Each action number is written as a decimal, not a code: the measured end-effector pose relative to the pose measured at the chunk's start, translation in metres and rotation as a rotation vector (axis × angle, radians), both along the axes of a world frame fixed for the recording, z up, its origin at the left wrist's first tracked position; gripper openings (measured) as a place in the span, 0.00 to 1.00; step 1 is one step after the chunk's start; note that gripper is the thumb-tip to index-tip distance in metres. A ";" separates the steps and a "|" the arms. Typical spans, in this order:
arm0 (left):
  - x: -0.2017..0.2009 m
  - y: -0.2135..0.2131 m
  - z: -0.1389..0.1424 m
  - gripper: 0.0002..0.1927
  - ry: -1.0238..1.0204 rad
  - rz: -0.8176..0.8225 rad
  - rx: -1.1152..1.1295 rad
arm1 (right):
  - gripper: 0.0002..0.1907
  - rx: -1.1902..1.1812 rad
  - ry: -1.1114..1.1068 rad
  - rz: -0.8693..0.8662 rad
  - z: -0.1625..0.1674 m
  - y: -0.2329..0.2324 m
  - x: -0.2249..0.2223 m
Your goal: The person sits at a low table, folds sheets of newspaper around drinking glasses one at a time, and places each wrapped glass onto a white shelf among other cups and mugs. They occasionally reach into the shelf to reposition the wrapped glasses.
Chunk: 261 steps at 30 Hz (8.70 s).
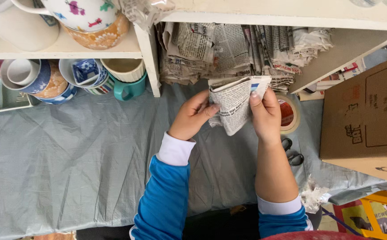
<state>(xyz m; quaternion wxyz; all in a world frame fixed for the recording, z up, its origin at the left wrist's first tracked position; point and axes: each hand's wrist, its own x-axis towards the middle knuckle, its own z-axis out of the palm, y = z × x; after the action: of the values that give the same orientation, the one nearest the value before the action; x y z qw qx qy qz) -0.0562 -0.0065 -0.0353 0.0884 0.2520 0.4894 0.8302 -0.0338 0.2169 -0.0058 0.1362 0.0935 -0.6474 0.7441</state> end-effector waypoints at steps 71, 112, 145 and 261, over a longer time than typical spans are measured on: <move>-0.011 0.047 -0.001 0.16 -0.401 0.557 0.041 | 0.50 1.798 -0.311 -0.167 -0.048 -0.050 -0.203; -0.004 0.030 0.011 0.19 -0.538 0.477 0.132 | 0.47 1.799 0.129 -0.800 0.108 0.077 -0.099; -0.002 0.032 -0.007 0.21 -0.427 0.407 0.456 | 0.31 1.273 0.364 -0.095 0.041 -0.058 0.046; -0.009 0.040 -0.011 0.15 -0.439 0.445 -0.023 | 0.30 1.678 -0.242 -0.288 -0.033 -0.045 -0.189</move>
<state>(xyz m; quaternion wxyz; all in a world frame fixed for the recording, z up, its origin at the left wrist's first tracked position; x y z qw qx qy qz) -0.0654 0.0331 -0.0460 0.0109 -0.0478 0.5112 0.8581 -0.2223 0.1717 -0.0388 0.0454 0.0003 -0.9990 -0.0003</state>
